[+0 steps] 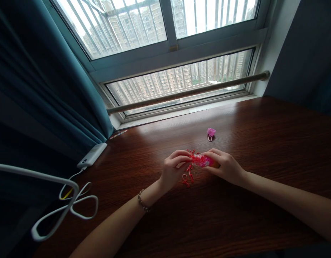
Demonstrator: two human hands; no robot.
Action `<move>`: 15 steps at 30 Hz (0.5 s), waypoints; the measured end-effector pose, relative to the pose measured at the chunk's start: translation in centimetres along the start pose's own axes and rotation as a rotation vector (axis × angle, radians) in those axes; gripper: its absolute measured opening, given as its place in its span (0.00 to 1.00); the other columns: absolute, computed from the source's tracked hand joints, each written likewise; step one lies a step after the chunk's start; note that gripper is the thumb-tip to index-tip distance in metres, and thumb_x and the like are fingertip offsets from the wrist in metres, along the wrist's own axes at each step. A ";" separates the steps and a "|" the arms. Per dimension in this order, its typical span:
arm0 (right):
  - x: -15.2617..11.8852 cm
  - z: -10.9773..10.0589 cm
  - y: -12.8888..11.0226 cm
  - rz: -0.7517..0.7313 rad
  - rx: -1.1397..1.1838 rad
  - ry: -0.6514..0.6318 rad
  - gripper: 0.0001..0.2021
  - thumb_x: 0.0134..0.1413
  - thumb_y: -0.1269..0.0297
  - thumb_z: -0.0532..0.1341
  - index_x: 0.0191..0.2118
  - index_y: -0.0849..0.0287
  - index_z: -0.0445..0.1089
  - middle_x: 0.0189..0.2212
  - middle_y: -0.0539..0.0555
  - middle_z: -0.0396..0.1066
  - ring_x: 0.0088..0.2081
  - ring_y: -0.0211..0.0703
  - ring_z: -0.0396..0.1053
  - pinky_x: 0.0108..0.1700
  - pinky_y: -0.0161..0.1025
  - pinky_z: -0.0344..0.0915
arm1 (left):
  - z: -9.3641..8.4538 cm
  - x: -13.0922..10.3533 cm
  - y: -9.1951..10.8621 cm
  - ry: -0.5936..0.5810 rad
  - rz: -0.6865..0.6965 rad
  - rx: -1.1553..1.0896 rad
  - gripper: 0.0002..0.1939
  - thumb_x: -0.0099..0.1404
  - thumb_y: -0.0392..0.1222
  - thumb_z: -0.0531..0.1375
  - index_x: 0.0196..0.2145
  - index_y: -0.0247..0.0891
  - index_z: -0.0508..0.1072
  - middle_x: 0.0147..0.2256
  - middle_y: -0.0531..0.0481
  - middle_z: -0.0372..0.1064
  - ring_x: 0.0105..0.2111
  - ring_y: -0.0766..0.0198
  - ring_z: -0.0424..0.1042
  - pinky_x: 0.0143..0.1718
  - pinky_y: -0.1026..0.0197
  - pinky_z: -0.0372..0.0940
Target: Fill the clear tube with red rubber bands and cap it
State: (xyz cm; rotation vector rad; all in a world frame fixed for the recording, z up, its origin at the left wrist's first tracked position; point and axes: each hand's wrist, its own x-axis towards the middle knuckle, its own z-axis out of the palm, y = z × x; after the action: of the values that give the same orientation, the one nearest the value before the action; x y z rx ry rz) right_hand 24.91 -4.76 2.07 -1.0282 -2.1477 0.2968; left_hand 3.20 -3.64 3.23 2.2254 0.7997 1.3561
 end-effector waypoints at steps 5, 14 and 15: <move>-0.2 0.1 0.1 -0.030 0.020 0.006 0.17 0.50 0.61 0.61 0.47 0.57 0.65 0.38 0.55 0.68 0.37 0.45 0.68 0.41 0.40 0.66 | -0.1 -0.3 -0.2 0.051 0.018 0.154 0.04 0.56 0.37 0.62 0.30 0.43 0.77 0.34 0.49 0.67 0.32 0.67 0.65 0.31 0.64 0.64; -0.2 0.0 0.2 -0.021 0.040 0.017 0.16 0.50 0.62 0.62 0.46 0.56 0.65 0.37 0.54 0.68 0.37 0.44 0.68 0.40 0.39 0.66 | -0.1 -0.4 -0.2 0.052 -0.075 0.103 0.08 0.56 0.39 0.62 0.35 0.39 0.74 0.28 0.51 0.66 0.27 0.70 0.65 0.28 0.68 0.62; -0.2 0.0 0.2 -0.017 0.041 0.016 0.16 0.50 0.62 0.62 0.46 0.56 0.65 0.37 0.54 0.68 0.37 0.44 0.68 0.40 0.39 0.66 | 0.0 -0.4 -0.1 0.049 -0.104 0.087 0.08 0.55 0.40 0.62 0.35 0.37 0.74 0.28 0.51 0.67 0.27 0.70 0.66 0.28 0.68 0.62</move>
State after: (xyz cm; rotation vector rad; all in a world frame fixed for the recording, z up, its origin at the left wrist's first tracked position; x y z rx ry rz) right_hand 25.05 -4.78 1.88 -0.9853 -2.1270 0.3221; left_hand 3.02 -3.86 2.88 2.1897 0.9957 1.3551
